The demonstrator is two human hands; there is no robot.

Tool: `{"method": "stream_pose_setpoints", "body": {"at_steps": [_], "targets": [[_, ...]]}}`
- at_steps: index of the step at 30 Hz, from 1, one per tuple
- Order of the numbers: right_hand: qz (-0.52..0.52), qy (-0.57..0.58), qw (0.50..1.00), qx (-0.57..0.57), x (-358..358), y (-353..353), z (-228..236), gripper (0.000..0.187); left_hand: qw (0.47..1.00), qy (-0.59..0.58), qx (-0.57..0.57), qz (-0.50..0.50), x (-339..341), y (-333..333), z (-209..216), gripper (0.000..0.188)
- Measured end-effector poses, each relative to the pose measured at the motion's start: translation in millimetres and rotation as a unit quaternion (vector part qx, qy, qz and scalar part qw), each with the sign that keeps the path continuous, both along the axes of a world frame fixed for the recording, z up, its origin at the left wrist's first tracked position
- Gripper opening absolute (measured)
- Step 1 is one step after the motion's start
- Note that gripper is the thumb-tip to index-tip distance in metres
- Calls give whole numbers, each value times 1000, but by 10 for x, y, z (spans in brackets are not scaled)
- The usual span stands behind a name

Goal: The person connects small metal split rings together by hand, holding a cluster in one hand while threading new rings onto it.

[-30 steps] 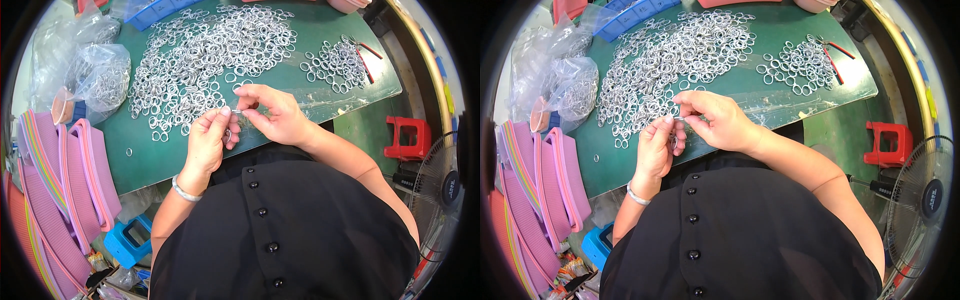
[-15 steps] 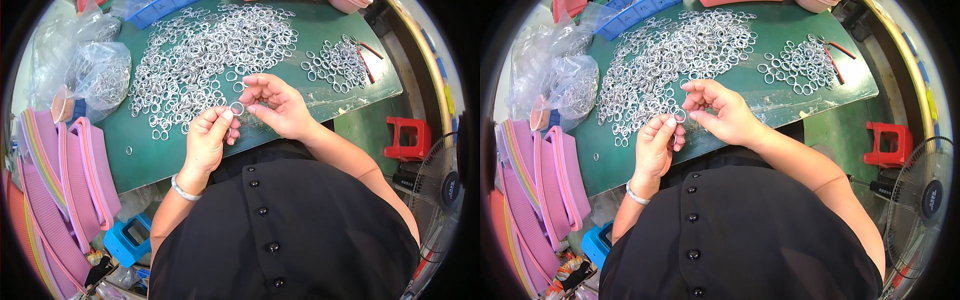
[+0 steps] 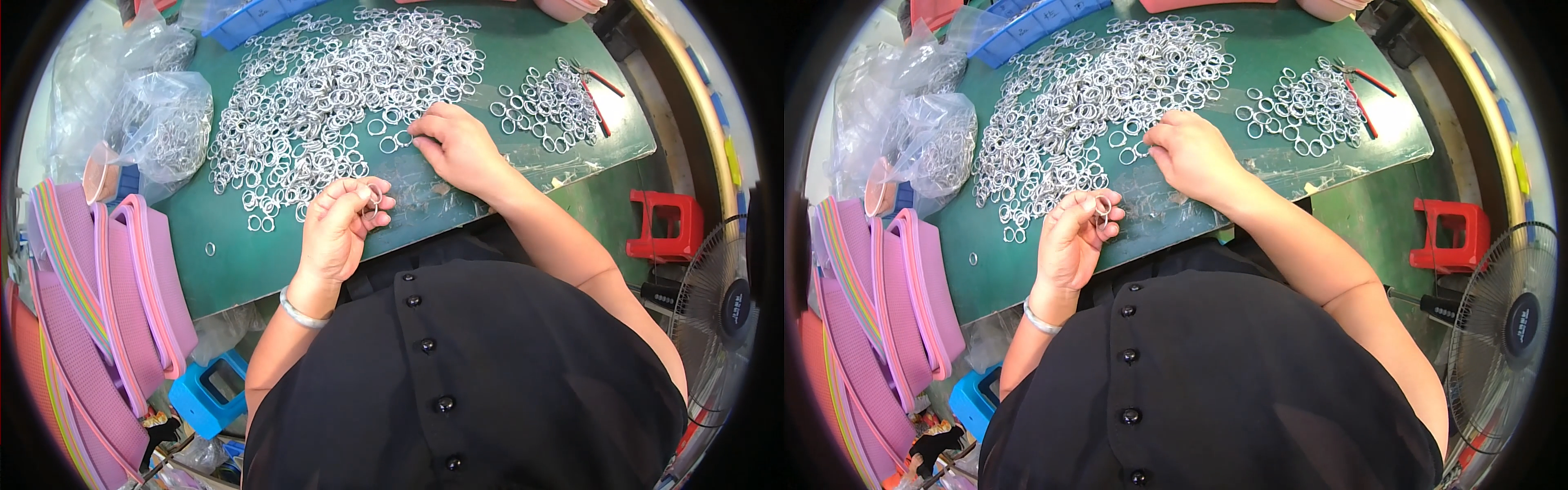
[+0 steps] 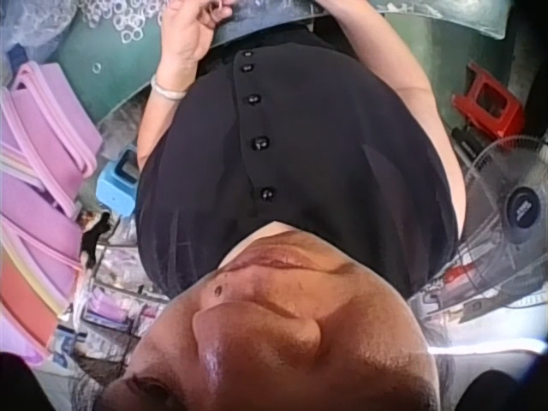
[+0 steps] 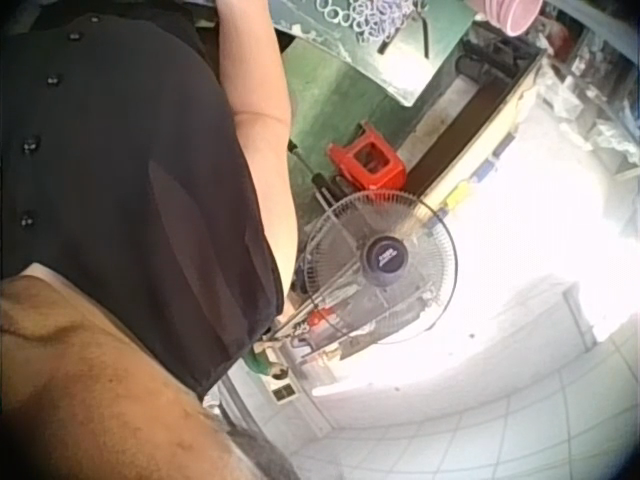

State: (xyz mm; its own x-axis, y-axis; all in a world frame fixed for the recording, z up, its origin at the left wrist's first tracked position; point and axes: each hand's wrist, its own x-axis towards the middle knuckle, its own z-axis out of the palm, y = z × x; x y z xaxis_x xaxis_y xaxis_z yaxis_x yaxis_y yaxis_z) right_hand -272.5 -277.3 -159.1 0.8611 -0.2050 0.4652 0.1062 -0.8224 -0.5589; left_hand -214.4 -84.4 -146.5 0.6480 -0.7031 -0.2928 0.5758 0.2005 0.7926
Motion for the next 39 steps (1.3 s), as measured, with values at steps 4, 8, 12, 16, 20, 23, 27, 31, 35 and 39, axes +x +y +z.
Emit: {"method": "stream_pose_setpoints", "body": {"at_steps": [4, 8, 12, 16, 20, 23, 27, 31, 35, 39], "targets": [[4, 39, 995, -93, 73, 34, 18, 15, 999, 31, -28, -12, 28, 22, -29, 6], [14, 53, 994, -94, 100, 12, -10, 13, 996, 59, -63, -20, 61, 34, -62, 4], [35, 34, 997, -53, 72, -16, -33, 9, 997, 63, -22, -25, 62, 28, -35, 5], [75, 44, 985, 150, 7, 54, 80, 8, 999, 39, 19, -29, 27, -4, -26, 9], [133, 35, 925, 354, -53, 176, 54, 9, 999, 12, 33, -22, -12, -83, 38, 11], [167, 132, 838, 502, -99, 221, 117, 14, 999, -6, 37, -3, -18, -89, 53, 10], [203, 145, 789, 562, -131, 229, 146, 14, 999, -16, 28, 4, -19, -65, 71, 10], [226, 124, 772, 581, -157, 235, 126, 15, 999, -22, 22, 13, -21, -54, 87, 9], [220, 125, 789, 559, -171, 244, 143, 14, 999, -29, 25, 9, -27, -48, 92, 8], [197, 125, 822, 520, -182, 275, 148, 12, 999, -27, 27, 15, -49, -68, 125, 8]]}}
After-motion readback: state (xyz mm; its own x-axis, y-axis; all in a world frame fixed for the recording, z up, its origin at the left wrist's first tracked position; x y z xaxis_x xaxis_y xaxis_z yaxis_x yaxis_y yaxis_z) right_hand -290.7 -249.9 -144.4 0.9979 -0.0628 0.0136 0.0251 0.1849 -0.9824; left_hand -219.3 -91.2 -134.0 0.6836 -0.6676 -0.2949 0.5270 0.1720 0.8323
